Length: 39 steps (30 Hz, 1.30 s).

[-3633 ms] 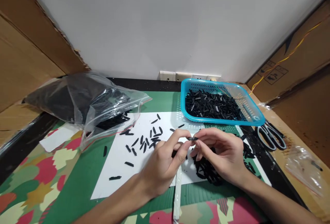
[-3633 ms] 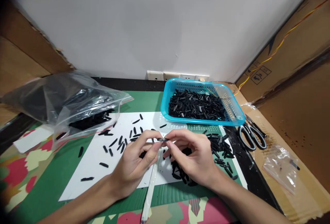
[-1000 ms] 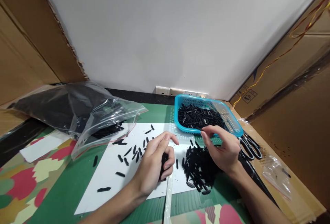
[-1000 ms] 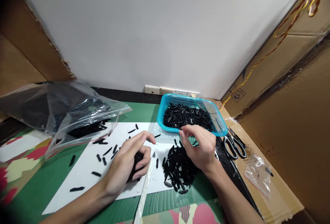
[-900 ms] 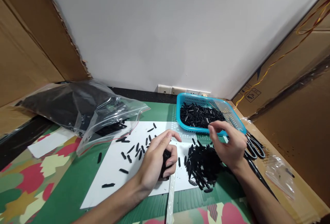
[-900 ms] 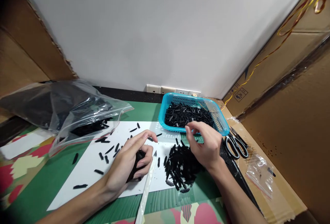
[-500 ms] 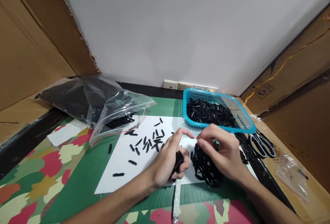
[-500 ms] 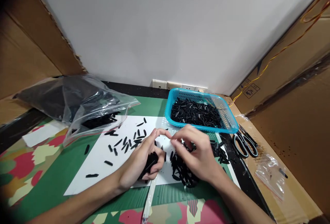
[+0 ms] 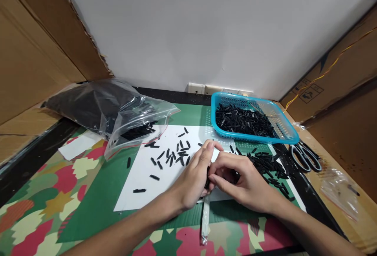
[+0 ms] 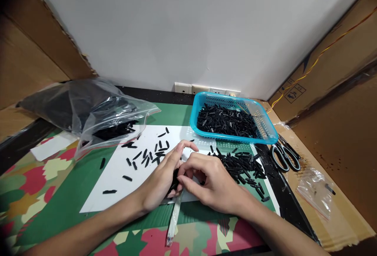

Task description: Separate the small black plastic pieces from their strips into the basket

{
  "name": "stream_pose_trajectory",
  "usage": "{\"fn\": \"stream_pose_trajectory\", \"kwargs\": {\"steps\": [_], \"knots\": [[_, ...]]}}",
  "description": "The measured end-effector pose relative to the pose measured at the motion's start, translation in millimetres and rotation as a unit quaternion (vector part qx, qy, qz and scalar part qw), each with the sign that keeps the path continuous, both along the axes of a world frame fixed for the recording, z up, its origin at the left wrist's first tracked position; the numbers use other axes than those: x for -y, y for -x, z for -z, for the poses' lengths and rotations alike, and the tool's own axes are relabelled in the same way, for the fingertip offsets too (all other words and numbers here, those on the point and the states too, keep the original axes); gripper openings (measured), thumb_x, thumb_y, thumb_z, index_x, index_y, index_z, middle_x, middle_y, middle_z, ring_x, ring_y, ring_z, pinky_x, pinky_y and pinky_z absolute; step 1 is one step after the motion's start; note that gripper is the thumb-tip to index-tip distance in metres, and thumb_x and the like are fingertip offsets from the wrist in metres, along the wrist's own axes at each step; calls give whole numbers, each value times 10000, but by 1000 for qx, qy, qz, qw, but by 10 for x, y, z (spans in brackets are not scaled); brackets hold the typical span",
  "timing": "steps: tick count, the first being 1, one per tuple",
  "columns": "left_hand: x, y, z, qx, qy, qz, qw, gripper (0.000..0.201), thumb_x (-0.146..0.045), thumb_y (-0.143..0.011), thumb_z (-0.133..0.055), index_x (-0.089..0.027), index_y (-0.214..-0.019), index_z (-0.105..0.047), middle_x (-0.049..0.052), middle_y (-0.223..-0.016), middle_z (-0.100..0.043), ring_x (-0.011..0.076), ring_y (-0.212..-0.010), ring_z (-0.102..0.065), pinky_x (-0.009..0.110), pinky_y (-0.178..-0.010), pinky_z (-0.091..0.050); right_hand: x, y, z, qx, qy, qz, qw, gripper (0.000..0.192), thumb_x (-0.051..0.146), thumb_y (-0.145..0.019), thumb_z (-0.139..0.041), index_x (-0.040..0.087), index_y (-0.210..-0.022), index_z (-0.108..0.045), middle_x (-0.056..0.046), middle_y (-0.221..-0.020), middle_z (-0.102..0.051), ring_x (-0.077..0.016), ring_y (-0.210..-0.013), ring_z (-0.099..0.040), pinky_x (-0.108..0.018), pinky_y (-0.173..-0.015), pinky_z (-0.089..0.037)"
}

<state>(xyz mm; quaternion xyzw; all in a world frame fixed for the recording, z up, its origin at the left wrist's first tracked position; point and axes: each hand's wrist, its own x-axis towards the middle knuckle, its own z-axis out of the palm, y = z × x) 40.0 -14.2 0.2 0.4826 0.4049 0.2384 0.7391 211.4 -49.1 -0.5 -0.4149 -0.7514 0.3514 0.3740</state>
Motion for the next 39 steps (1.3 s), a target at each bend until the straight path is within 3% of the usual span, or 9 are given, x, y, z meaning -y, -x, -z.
{"fn": "stream_pose_trajectory", "kwargs": {"steps": [5, 11, 23, 32, 39], "knots": [[-62, -30, 55, 96, 36, -4, 995, 355, -604, -1027, -468, -257, -1072, -528, -92, -521, -419, 84, -426, -284, 122, -373, -237, -27, -98, 4, -53, -80, 94, 991, 63, 181, -999, -667, 198, -966, -718, 4, -782, -616, -140, -669, -554, -274, -610, -435], [-106, 0, 29, 156, 51, 32, 986, 288, -455, -1046, -475, -211, -897, -510, -88, -498, -425, 43, -371, -217, 122, -350, -207, -68, -196, 28, -94, -60, 165, 980, 97, 245, -1021, -674, 217, -942, -724, -12, -842, -644, -142, -722, -569, -264, -610, -435], [-79, -6, 31, 161, 11, 35, 986, 343, -514, -1068, -473, -227, -881, -454, -104, -528, -420, 38, -389, -211, 120, -357, -232, -91, -160, 93, -162, 102, 133, 972, 248, 436, -1037, -662, 201, -959, -647, 67, -618, -463, -91, -525, -392, -241, -491, -297], [-83, -18, 75, 161, 7, 36, 986, 342, -534, -1066, -487, -236, -904, -443, -119, -527, -410, 31, -384, -179, 110, -352, -215, -113, -152, 82, -206, 164, 110, 958, 297, 479, -1028, -655, 197, -951, -603, 74, -610, -454, -76, -491, -390, -225, -486, -283], [-106, -19, 38, 164, 10, 37, 986, 294, -490, -1060, -513, -250, -916, -422, -130, -509, -410, 31, -370, -169, 101, -342, -208, -129, -142, 71, -209, 156, 132, 956, 323, 502, -995, -698, 194, -939, -617, 75, -598, -445, -76, -485, -372, -226, -477, -272]]}}
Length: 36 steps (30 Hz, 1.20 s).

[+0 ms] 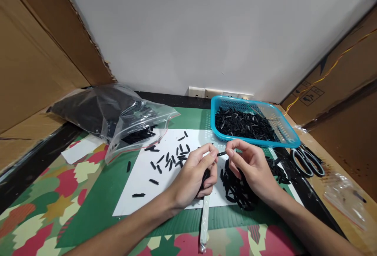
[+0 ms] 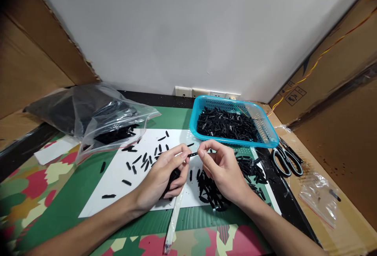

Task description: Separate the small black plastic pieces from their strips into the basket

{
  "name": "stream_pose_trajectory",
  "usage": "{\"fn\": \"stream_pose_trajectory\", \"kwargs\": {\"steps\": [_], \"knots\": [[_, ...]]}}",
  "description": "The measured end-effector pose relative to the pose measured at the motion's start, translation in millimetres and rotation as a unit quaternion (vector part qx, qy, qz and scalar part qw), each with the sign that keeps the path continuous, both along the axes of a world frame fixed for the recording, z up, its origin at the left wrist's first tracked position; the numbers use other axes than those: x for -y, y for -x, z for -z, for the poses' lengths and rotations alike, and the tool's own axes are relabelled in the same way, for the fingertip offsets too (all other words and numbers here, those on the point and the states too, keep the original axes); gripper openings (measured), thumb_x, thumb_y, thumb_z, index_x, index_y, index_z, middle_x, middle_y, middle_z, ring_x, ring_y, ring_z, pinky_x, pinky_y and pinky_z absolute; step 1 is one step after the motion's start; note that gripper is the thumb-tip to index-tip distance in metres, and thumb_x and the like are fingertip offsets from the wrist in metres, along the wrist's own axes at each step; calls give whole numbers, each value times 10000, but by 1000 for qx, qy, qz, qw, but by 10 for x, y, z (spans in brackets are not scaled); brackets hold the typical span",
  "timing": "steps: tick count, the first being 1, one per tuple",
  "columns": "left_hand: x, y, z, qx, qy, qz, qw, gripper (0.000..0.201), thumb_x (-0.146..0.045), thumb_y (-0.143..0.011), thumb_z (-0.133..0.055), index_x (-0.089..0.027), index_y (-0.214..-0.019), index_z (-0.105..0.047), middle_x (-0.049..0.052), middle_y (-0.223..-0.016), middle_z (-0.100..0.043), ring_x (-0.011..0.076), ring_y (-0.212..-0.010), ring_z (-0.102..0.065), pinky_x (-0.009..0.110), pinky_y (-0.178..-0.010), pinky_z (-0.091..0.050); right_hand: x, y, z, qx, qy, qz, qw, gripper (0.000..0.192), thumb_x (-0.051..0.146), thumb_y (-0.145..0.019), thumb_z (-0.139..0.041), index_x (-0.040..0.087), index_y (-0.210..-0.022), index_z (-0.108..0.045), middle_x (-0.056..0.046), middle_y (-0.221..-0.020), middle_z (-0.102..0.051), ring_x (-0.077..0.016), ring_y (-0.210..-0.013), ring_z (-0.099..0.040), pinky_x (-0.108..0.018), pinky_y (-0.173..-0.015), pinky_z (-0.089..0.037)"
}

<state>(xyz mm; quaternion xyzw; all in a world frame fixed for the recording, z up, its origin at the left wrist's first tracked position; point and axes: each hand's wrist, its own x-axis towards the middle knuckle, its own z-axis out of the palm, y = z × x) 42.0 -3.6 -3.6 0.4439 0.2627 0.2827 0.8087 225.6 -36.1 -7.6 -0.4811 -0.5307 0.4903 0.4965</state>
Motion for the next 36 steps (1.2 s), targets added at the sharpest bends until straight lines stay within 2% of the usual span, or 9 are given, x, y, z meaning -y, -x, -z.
{"fn": "stream_pose_trajectory", "kwargs": {"steps": [8, 12, 15, 19, 26, 36], "knots": [[5, 1, -28, -10, -3, -11, 1000, 283, -494, -1053, -511, -254, -930, -426, -126, -509, -418, 38, -368, -189, 114, -351, -208, -34, 0, 38, 0, 10, 8, 1000, 323, 500, -982, -718, 193, -939, -629, 84, -564, -435, -70, -455, -353, -213, -443, -250], [2, -10, -32, -18, -5, -27, 999, 294, -487, -1046, -524, -247, -901, -436, -125, -504, -412, 38, -369, -185, 111, -347, -200, -13, 11, 33, 7, -22, 3, 1000, 267, 466, -1003, -692, 203, -1040, -665, 40, -742, -553, -73, -496, -422, -217, -463, -333], [-4, -13, -30, -28, -7, -35, 999, 307, -478, -1051, -508, -239, -871, -438, -119, -505, -413, 37, -361, -204, 114, -344, -198, 25, 22, 27, 63, -49, 8, 997, 224, 424, -1016, -677, 216, -1101, -684, 0, -861, -631, -93, -563, -469, -229, -500, -375], [-10, -8, -18, -37, -10, -37, 999, 333, -484, -1057, -489, -233, -846, -431, -114, -512, -415, 34, -360, -209, 123, -346, -193, 59, 16, 37, 105, -52, 18, 993, 219, 421, -1026, -652, 206, -1032, -691, 14, -747, -601, -115, -559, -467, -243, -507, -388], [-12, 12, -17, -52, -31, -52, 997, 329, -507, -1058, -484, -240, -872, -440, -114, -514, -419, 43, -351, -244, 134, -339, -168, 54, 10, 25, 105, -64, 21, 992, 199, 410, -1016, -672, 226, -1087, -702, -8, -878, -673, -116, -607, -501, -242, -538, -425], [-13, 1, -21, -49, -26, -47, 997, 340, -511, -1048, -501, -236, -855, -447, -113, -510, -415, 40, -356, -228, 130, -343, -169, 50, -2, 21, 121, -54, 23, 991, 236, 437, -1025, -656, 208, -1023, -713, -4, -807, -652, -123, -593, -492, -256, -534, -409]]}}
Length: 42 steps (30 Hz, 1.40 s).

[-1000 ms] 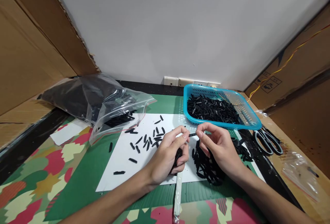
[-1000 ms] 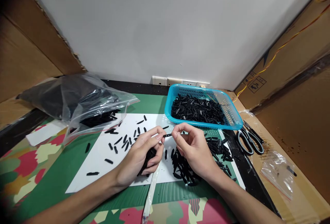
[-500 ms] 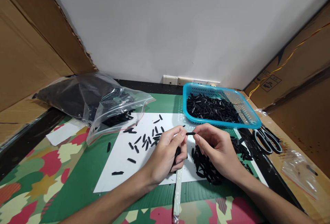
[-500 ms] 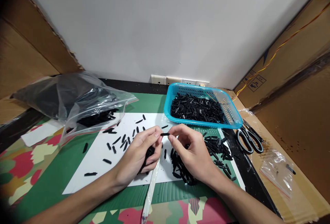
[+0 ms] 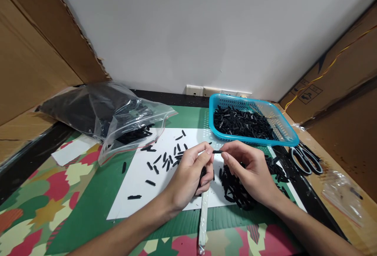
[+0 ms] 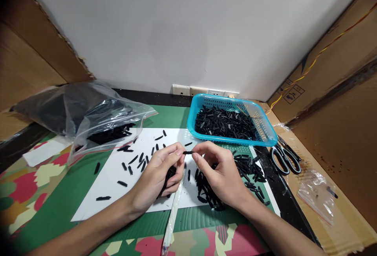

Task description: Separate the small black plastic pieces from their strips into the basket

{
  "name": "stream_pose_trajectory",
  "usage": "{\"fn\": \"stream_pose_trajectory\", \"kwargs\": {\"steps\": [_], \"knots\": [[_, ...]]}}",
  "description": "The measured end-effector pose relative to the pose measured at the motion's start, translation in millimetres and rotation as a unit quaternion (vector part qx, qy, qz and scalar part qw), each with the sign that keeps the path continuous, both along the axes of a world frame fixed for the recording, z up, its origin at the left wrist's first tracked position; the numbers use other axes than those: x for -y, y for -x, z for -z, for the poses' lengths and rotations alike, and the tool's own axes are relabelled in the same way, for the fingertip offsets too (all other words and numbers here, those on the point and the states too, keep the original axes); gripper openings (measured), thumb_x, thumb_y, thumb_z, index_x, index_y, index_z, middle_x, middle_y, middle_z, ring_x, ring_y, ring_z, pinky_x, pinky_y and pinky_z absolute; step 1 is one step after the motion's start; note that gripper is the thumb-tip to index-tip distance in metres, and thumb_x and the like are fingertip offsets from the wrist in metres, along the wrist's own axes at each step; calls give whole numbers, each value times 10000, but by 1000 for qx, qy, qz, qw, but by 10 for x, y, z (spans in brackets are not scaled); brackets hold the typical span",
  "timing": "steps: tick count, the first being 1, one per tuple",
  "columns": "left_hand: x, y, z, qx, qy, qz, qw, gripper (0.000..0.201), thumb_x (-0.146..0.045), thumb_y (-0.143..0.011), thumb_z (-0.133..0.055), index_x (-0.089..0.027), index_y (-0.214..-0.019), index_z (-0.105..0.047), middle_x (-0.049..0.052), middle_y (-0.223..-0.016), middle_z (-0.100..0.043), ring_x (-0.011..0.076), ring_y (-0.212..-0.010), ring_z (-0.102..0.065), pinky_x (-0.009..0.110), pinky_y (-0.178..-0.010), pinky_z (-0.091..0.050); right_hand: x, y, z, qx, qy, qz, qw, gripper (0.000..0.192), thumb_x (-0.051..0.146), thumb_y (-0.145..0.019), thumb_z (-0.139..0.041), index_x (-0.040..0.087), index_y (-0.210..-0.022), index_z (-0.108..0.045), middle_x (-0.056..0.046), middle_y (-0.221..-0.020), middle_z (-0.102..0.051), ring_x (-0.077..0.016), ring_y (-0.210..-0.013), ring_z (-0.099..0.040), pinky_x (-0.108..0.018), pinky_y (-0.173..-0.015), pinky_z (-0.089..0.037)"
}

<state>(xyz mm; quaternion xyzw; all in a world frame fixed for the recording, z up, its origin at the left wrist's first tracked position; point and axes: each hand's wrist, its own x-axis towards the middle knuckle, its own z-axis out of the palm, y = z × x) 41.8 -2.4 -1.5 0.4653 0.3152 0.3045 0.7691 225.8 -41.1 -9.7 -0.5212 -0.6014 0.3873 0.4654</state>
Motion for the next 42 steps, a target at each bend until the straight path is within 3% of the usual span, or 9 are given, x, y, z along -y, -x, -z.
{"fn": "stream_pose_trajectory", "kwargs": {"steps": [12, 20, 25, 28, 30, 33, 37, 40, 42], "knots": [[7, 13, 27, 1, 2, 1, 1000, 353, -506, -1046, -492, -226, -834, -456, -104, -508, -414, 42, -350, -258, 134, -346, -179, -4, -6, -17, 25, -6, -9, 1000, 259, 437, -1038, -632, 206, -955, -712, 13, -739, -620, -126, -593, -489, -260, -548, -400], [12, 13, 6, 4, 18, 1, 1000, 361, -510, -1050, -465, -221, -835, -476, -98, -507, -408, 46, -355, -248, 138, -353, -180, 18, -17, -56, 123, -90, 1, 988, 206, 340, -1061, -583, 209, -948, -695, -28, -828, -691, -167, -681, -596, -291, -633, -470], [5, 10, -31, 5, 36, -8, 999, 363, -525, -1045, -418, -230, -841, -471, -91, -494, -403, 58, -351, -264, 138, -365, -179, -60, -197, -82, 266, -268, 110, 920, 110, 215, -1023, -604, 207, -944, -682, -28, -778, -657, -178, -661, -567, -325, -655, -431], [-1, 32, -43, -2, 77, 1, 997, 364, -563, -1033, -396, -246, -871, -472, -92, -502, -396, 68, -351, -251, 141, -354, -155, -157, -370, -111, 338, -289, 229, 866, 70, 231, -1012, -630, 206, -981, -687, -36, -826, -671, -202, -739, -578, -360, -760, -420], [-6, 46, -45, -6, 104, 10, 994, 356, -581, -1024, -389, -260, -896, -475, -95, -509, -388, 72, -358, -230, 142, -346, -143, -203, -438, -129, 357, -279, 262, 852, 98, 243, -1004, -644, 203, -1082, -687, -43, -891, -682, -218, -795, -577, -384, -819, -416], [-10, 48, -32, -9, 110, 20, 994, 344, -588, -1023, -378, -273, -931, -481, -95, -512, -398, 78, -361, -223, 145, -344, -137, -186, -388, -146, 304, -266, 217, 889, 137, 235, -1001, -651, 202, -1130, -682, -62, -963, -679, -236, -871, -591, -378, -811, -451], [3, 7, -1, -26, 85, 7, 996, 405, -653, -1016, -365, -271, -972, -491, -93, -494, -415, 79, -363, -227, 153, -361, -157, -23, -95, -143, 195, -227, 25, 954, 88, 193, -1016, -632, 223, -1063, -699, -75, -1022, -688, -240, -966, -634, -369, -828, -501], [38, -24, 10, -62, 80, -41, 994, 424, -680, -984, -453, -266, -1042, -522, -85, -554, -454, 91, -410, -299, 159, -384, -221, 96, 114, -99, 145, -193, -107, 965, 109, 180, -998, -661, 219, -1086, -711, -74, -1052, -695, -235, -986, -632, -377, -880, -507], [66, -31, 14, -90, 57, -68, 992, 436, -679, -972, -498, -252, -1043, -549, -56, -664, -514, 107, -492, -411, 170, -426, -303, 140, 197, -56, 133, -170, -142, 966, 100, 170, -986, -677, 217, -1065, -717, -62, -1048, -698, -229, -983, -620, -380, -908, -487]]}}
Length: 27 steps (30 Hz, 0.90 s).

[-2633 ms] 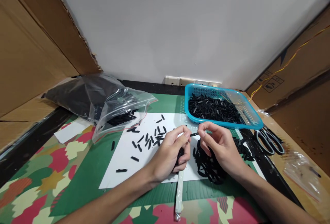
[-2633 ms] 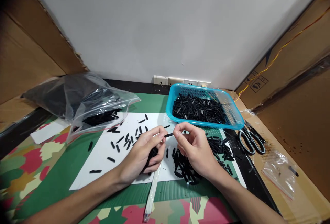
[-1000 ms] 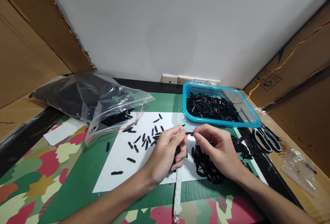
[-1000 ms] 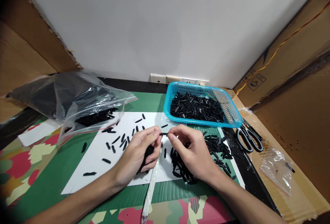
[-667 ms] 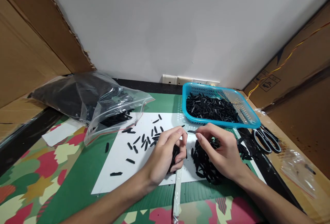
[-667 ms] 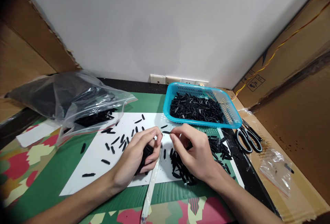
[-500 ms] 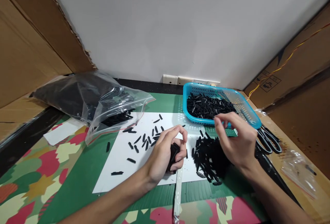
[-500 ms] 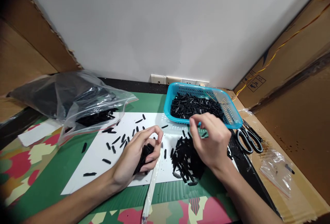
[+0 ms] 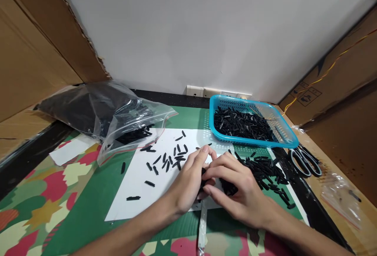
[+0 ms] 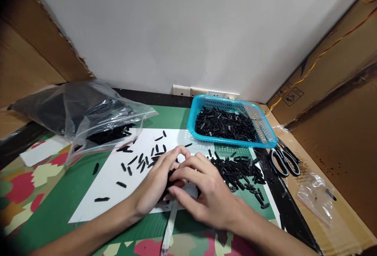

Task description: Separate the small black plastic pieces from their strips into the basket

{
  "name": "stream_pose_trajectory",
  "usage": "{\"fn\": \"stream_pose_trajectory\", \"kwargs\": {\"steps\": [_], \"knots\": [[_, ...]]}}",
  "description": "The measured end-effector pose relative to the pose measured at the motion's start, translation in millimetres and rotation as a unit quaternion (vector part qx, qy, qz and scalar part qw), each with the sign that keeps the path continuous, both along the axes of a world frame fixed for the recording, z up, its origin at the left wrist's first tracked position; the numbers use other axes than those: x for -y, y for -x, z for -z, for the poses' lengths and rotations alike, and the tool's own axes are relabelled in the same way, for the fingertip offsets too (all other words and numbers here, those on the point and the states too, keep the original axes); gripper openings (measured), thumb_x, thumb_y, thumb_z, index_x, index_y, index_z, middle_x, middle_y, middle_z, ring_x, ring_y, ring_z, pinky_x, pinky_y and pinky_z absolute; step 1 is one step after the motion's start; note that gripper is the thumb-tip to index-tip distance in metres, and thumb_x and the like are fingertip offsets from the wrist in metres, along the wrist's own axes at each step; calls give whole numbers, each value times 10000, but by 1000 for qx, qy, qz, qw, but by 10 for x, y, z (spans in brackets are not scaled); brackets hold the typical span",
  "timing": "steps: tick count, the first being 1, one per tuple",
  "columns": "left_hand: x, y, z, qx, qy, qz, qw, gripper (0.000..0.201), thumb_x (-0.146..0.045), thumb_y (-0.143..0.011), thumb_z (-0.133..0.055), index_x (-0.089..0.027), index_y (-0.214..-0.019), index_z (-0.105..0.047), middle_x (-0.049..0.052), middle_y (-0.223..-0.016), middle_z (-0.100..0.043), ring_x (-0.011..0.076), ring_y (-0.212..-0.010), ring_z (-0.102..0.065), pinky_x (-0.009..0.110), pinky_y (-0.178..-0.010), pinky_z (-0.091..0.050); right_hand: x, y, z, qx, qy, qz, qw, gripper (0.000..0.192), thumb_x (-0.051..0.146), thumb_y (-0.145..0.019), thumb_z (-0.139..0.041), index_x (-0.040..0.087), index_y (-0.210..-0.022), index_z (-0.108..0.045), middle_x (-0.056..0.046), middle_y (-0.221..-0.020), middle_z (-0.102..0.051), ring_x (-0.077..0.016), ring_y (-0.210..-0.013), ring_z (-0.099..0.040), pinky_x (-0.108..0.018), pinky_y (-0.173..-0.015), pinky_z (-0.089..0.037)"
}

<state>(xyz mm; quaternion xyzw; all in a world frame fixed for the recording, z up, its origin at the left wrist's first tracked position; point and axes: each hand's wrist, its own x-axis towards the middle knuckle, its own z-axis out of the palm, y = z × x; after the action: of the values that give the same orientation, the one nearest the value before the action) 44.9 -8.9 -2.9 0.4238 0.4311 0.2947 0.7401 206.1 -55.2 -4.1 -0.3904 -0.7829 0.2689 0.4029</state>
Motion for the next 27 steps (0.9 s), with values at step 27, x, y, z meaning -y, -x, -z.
{"fn": "stream_pose_trajectory", "kwargs": {"steps": [27], "knots": [[-3, 11, -20, 12, -51, 42, 998, 335, -577, -1031, -481, -252, -958, -510, -91, -599, -412, 85, -475, -315, 156, -424, -225, -44, 32, 39, -84, 51, 89, 991, 78, 164, -968, -681, 199, -903, -706, -16, -892, -670, -169, -833, -595, -302, -754, -451]]}}
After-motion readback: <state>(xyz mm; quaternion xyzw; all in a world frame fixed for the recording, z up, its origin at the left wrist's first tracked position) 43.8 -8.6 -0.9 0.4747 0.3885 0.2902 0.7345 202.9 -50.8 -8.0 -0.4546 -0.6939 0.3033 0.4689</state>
